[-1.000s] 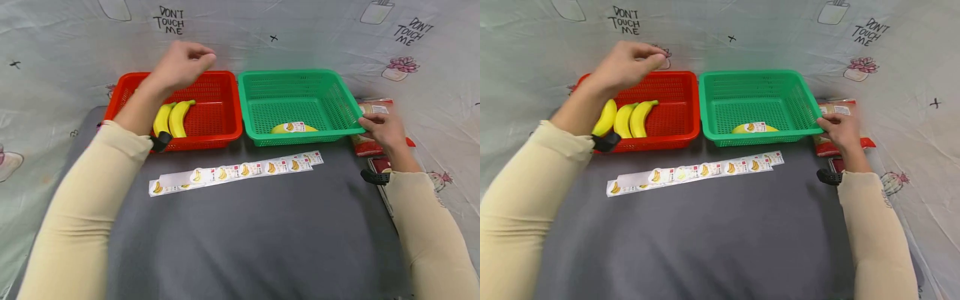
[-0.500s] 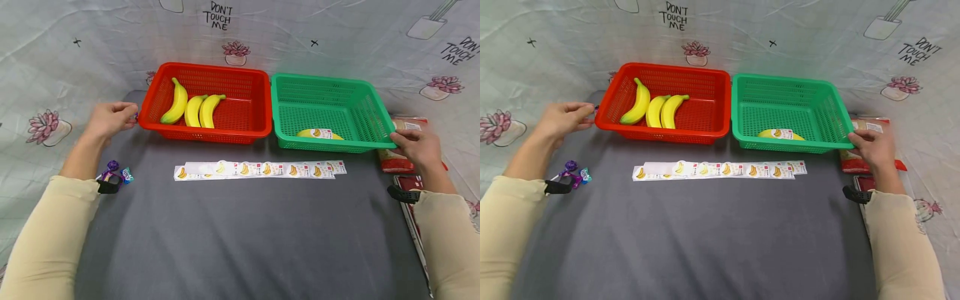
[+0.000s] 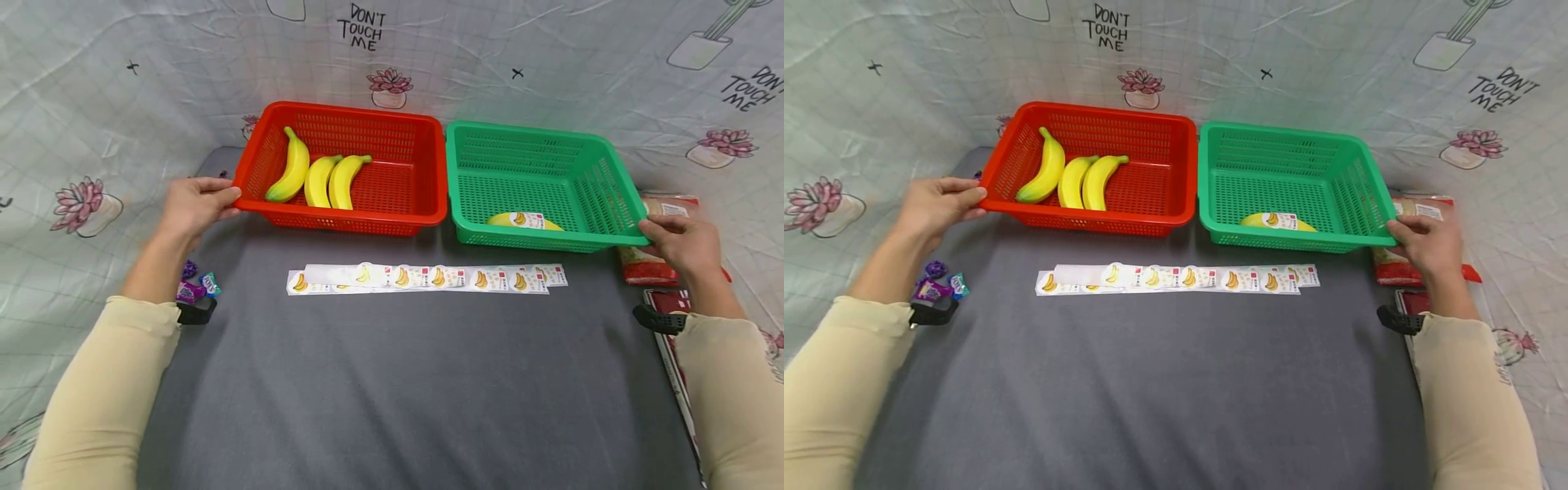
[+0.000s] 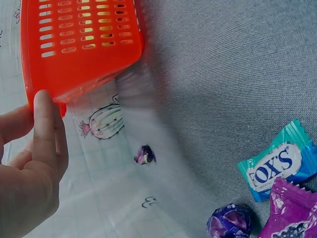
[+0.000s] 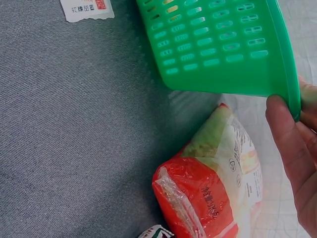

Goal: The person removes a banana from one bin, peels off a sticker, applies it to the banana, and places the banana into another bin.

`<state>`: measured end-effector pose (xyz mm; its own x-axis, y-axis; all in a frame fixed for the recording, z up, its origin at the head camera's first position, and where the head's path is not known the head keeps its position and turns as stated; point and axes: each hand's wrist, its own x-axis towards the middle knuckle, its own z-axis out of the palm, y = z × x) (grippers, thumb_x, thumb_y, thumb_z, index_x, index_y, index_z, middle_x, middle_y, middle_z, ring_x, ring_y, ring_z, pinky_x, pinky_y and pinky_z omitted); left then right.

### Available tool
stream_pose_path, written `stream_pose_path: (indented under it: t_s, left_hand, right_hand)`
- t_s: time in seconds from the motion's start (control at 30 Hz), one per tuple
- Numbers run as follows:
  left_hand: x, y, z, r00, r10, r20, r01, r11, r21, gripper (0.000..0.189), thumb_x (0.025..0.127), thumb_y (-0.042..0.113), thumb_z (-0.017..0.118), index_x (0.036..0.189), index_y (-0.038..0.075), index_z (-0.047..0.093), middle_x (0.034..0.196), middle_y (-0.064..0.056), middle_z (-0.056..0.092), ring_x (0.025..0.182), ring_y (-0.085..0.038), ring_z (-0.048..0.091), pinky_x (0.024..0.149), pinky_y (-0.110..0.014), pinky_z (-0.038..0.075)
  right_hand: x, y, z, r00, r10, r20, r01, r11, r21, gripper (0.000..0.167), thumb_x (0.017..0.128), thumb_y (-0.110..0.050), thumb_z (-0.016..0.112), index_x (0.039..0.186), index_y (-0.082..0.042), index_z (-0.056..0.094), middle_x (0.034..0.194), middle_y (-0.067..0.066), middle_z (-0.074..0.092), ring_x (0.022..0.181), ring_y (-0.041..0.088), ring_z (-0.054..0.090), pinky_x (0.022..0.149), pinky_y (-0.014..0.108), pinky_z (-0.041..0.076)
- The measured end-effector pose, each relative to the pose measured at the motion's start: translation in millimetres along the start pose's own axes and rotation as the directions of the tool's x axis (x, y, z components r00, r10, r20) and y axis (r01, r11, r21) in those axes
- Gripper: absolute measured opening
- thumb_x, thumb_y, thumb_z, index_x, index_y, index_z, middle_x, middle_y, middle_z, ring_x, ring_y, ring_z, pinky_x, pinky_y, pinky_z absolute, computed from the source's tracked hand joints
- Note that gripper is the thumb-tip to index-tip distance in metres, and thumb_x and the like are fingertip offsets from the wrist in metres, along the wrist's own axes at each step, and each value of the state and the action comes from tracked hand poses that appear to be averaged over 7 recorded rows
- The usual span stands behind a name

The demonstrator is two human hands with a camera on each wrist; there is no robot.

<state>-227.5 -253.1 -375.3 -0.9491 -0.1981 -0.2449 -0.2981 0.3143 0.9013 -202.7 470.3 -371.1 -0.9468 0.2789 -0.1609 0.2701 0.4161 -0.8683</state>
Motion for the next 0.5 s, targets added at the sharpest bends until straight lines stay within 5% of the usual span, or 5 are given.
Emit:
stream_pose_path:
  t_s: [0.27, 0.37, 0.5]
  left_hand:
    - [0.2, -4.5, 2.0, 1.000, -0.004, -0.025, 0.003, 1.000, -0.003, 0.053, 0.100, 0.026, 0.063, 0.143, -0.004, 0.053, 0.107, 0.001, 0.055, 0.069, 0.007, 0.066, 0.074, -0.014, 0.057]
    - [0.0, -5.4, 1.7, 0.999, -0.013, -0.037, 0.012, 1.000, -0.016, 0.053, 0.099, 0.027, 0.065, 0.142, -0.003, 0.055, 0.108, 0.000, 0.055, 0.069, 0.005, 0.067, 0.073, -0.013, 0.056]
    - [0.5, -4.4, 2.0, 0.999, -0.020, -0.045, 0.018, 0.999, -0.042, 0.055, 0.098, 0.028, 0.067, 0.142, -0.002, 0.055, 0.108, -0.001, 0.055, 0.070, 0.003, 0.068, 0.073, -0.014, 0.056]
  right_hand:
    - [-1.4, -3, 2, 1.000, 0.003, -0.009, -0.004, 0.997, -0.076, 0.033, 0.097, -0.022, 0.068, 0.075, -0.046, 0.068, 0.069, -0.025, 0.063, 0.055, -0.003, 0.066, 0.055, 0.016, 0.055]
    - [-1.9, -9, 4, 0.999, -0.009, -0.048, -0.006, 0.953, -0.302, 0.013, 0.100, -0.038, 0.063, 0.100, -0.037, 0.076, 0.076, -0.027, 0.062, 0.067, -0.010, 0.056, 0.061, 0.013, 0.051]
    - [-3.0, -32, 27, 0.984, -0.075, -0.161, -0.016, 0.867, -0.498, 0.062, 0.099, -0.053, 0.053, 0.143, -0.010, 0.059, 0.108, -0.013, 0.064, 0.084, -0.007, 0.039, 0.069, 0.019, 0.039]
